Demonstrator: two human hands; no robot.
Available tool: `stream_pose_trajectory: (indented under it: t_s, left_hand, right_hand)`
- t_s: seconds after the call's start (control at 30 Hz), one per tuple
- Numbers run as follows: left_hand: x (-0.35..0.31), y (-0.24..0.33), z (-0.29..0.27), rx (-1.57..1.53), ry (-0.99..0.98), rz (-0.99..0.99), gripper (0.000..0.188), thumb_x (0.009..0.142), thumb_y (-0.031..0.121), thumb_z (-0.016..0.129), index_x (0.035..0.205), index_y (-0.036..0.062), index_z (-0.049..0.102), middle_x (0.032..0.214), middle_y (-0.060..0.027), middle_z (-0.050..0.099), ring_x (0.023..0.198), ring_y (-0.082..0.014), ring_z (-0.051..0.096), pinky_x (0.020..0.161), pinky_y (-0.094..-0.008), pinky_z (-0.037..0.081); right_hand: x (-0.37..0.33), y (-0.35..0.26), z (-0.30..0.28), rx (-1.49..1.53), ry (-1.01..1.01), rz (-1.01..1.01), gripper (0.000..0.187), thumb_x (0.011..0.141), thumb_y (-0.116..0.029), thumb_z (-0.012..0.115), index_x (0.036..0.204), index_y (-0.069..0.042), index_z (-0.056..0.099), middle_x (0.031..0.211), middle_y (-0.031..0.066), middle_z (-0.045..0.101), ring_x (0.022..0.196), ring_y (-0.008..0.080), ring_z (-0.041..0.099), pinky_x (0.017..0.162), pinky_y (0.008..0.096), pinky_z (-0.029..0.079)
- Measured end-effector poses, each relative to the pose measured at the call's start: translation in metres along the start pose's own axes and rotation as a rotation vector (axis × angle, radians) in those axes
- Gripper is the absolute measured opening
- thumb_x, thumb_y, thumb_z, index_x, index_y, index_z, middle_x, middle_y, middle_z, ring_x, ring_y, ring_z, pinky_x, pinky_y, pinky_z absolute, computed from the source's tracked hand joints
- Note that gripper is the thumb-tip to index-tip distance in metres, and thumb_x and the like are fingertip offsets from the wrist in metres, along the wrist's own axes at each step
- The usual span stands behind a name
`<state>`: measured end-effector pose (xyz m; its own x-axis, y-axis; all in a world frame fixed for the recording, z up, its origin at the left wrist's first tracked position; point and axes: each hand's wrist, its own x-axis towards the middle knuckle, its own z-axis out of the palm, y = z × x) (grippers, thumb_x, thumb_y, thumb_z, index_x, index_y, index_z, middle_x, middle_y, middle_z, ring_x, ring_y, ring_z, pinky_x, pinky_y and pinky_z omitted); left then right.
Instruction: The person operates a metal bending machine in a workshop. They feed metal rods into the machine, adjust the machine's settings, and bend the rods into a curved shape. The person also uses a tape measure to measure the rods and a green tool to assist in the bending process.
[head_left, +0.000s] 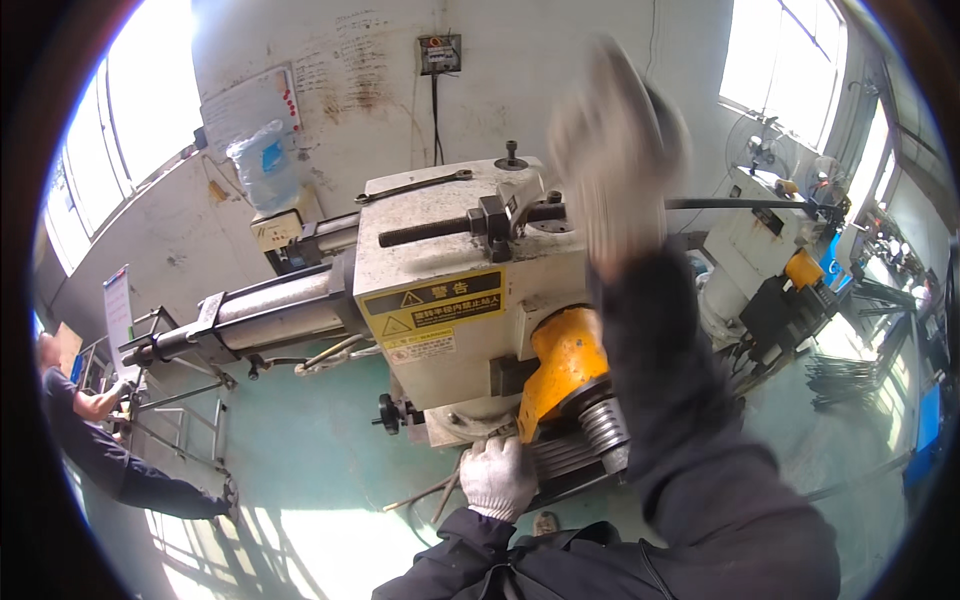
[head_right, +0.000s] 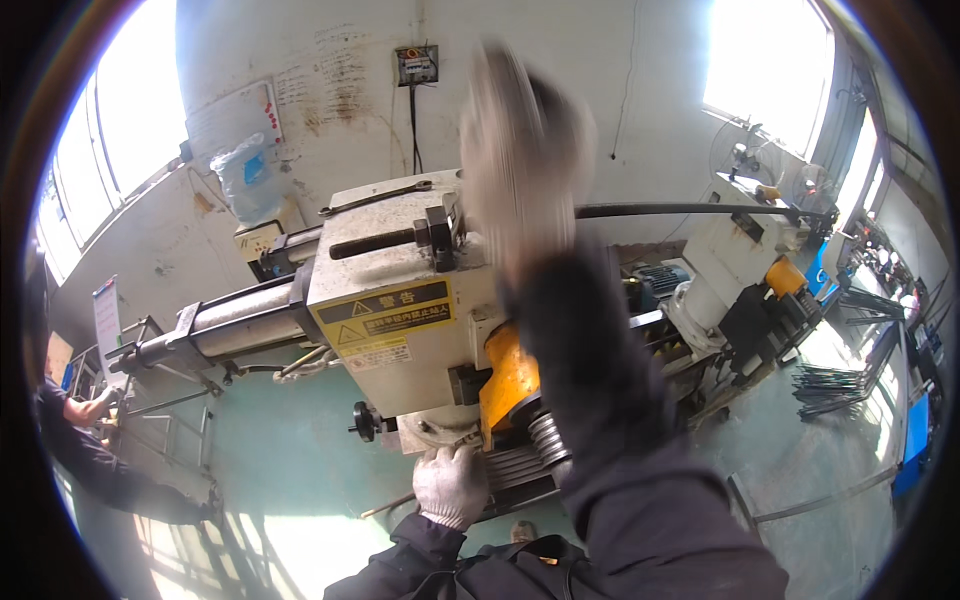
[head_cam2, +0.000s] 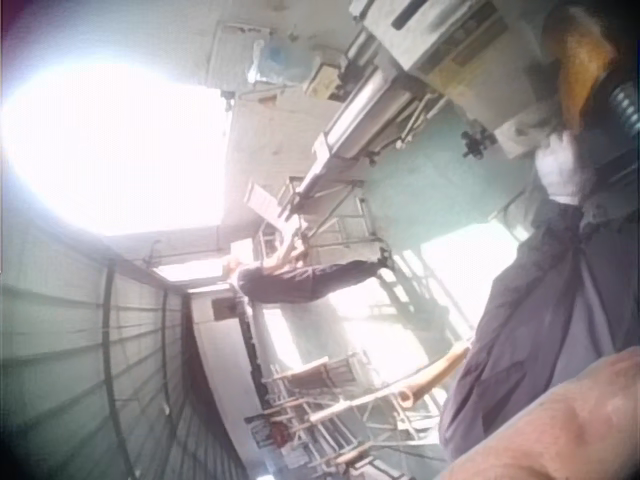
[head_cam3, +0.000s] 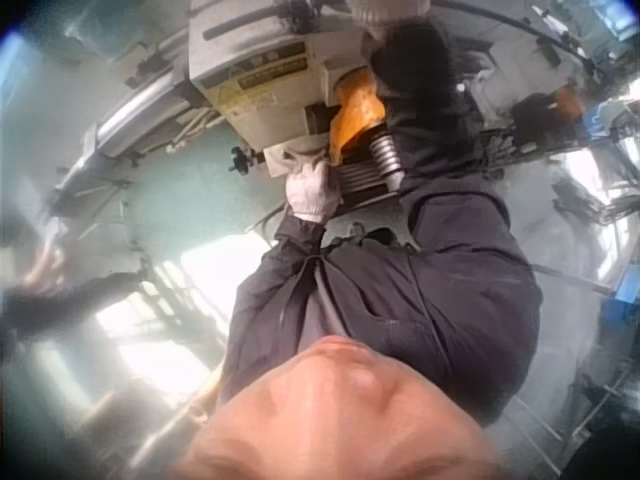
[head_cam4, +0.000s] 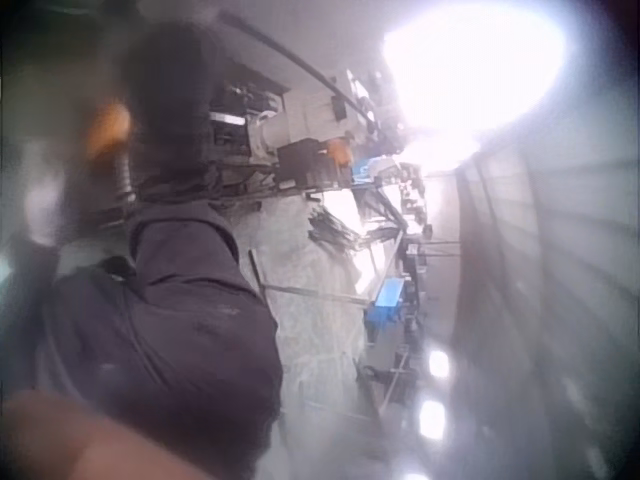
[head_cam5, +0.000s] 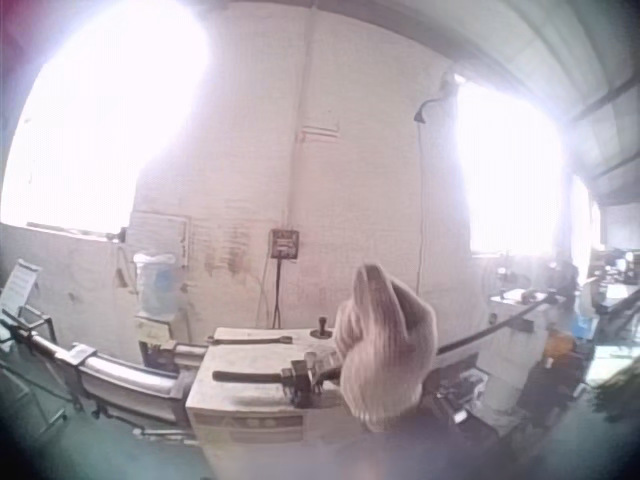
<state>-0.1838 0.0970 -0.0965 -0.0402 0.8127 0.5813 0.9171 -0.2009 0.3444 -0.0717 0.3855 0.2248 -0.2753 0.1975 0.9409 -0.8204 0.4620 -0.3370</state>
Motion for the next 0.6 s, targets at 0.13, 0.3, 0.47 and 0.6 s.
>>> stream_pose_trajectory:
  t_s: [0.13, 0.3, 0.47, 0.6]
  left_hand:
    - [-0.007, 0.003, -0.004, -0.023, -0.095, -0.016, 0.017, 0.086, 0.022, 0.079, 0.097, 0.0109, 0.072, 0.087, -0.0159, 0.069, 0.083, -0.0408, 0.072, 0.074, -0.0561, 0.055]
    - [-0.007, 0.003, -0.006, -0.006, -0.125, -0.009, 0.024, 0.082, 0.027, 0.082, 0.095, 0.0106, 0.070, 0.093, -0.0159, 0.070, 0.092, -0.0400, 0.072, 0.076, -0.0555, 0.055]
    - [-0.009, -0.003, -0.010, -0.028, -0.112, 0.049, 0.023, 0.082, 0.027, 0.082, 0.091, 0.0104, 0.071, 0.094, -0.0150, 0.072, 0.093, -0.0388, 0.073, 0.077, -0.0548, 0.057]
    - [-0.009, -0.003, -0.008, -0.037, -0.079, 0.060, 0.020, 0.083, 0.026, 0.081, 0.088, 0.0101, 0.071, 0.091, -0.0146, 0.072, 0.091, -0.0379, 0.073, 0.076, -0.0544, 0.058]
  right_hand:
    - [-0.049, -0.042, 0.063, -0.323, 0.377, -0.057, 0.050, 0.118, -0.044, 0.063, 0.080, -0.012, 0.054, 0.066, 0.0011, 0.044, 0.054, 0.0160, 0.041, 0.051, 0.0333, 0.037]
    - [0.031, -0.116, 0.107, -0.385, 0.232, -0.199, 0.049, 0.118, -0.034, 0.069, 0.075, -0.019, 0.049, 0.063, -0.0045, 0.038, 0.048, 0.0094, 0.036, 0.044, 0.0281, 0.032]
    - [0.064, -0.088, 0.112, -0.374, 0.472, -0.236, 0.053, 0.111, -0.035, 0.076, 0.070, -0.017, 0.047, 0.058, -0.0025, 0.037, 0.041, 0.0149, 0.035, 0.040, 0.0327, 0.029]
    - [0.087, -0.035, 0.087, -0.266, 0.573, 0.002, 0.049, 0.111, -0.030, 0.074, 0.071, -0.016, 0.048, 0.058, 0.0000, 0.042, 0.042, 0.0167, 0.039, 0.042, 0.0353, 0.030]
